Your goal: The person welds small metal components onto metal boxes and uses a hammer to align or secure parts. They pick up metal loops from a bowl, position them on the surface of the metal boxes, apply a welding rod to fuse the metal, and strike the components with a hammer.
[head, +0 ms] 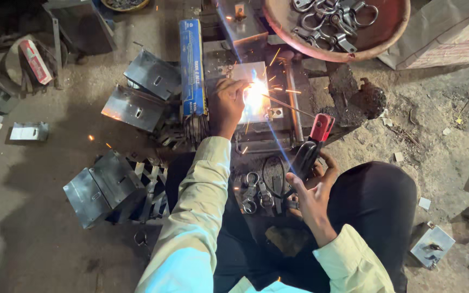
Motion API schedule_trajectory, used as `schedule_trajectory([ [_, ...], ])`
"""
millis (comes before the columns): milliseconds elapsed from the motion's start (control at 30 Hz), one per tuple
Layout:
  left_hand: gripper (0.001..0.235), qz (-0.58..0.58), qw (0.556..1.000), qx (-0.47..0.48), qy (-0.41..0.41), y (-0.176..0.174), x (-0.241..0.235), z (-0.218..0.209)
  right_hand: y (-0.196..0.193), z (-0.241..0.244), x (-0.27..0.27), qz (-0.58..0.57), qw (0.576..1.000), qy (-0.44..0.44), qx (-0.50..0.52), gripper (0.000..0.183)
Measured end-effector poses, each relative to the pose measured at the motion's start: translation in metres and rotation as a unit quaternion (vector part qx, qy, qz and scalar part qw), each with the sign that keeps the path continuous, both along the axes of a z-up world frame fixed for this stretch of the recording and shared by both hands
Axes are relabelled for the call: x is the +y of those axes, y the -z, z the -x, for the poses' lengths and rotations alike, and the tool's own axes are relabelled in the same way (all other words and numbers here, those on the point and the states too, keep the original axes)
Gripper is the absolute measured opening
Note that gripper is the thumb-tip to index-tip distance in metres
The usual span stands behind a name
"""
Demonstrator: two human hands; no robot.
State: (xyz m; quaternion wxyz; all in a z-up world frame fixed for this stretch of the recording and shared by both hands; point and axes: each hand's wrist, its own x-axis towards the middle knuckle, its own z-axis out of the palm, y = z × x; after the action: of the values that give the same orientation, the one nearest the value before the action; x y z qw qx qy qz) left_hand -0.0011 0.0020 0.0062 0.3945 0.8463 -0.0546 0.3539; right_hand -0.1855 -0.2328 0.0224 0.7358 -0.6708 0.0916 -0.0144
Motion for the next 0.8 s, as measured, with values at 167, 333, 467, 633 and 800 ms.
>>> schedule_trajectory([
  [167, 0.013, 0.012, 1.000, -0.005, -0.012, 0.002, -0.002, -0.003, 0.003, -0.013, -0.029, -0.153, 0.967, 0.090, -0.184, 0.075],
  [333, 0.011, 0.023, 0.999, -0.023, -0.010, 0.006, -0.007, -0.002, 0.011, -0.002, -0.183, -0.374, 0.908, 0.128, -0.140, 0.039],
  [467, 0.011, 0.030, 0.999, -0.023, -0.037, 0.014, -0.007, -0.011, 0.053, 0.020, -0.292, -0.415, 0.886, 0.176, -0.111, 0.047],
  [633, 0.023, 0.047, 0.998, -0.027, -0.037, 0.019, -0.007, -0.011, 0.148, 0.035, -0.315, -0.167, 0.935, 0.150, 0.275, 0.057],
  [800, 0.074, 0.070, 0.973, 0.127, -0.180, 0.040, -0.029, 0.038, 0.141, 0.025, -0.328, 0.294, 0.892, 0.125, 0.320, 0.067],
])
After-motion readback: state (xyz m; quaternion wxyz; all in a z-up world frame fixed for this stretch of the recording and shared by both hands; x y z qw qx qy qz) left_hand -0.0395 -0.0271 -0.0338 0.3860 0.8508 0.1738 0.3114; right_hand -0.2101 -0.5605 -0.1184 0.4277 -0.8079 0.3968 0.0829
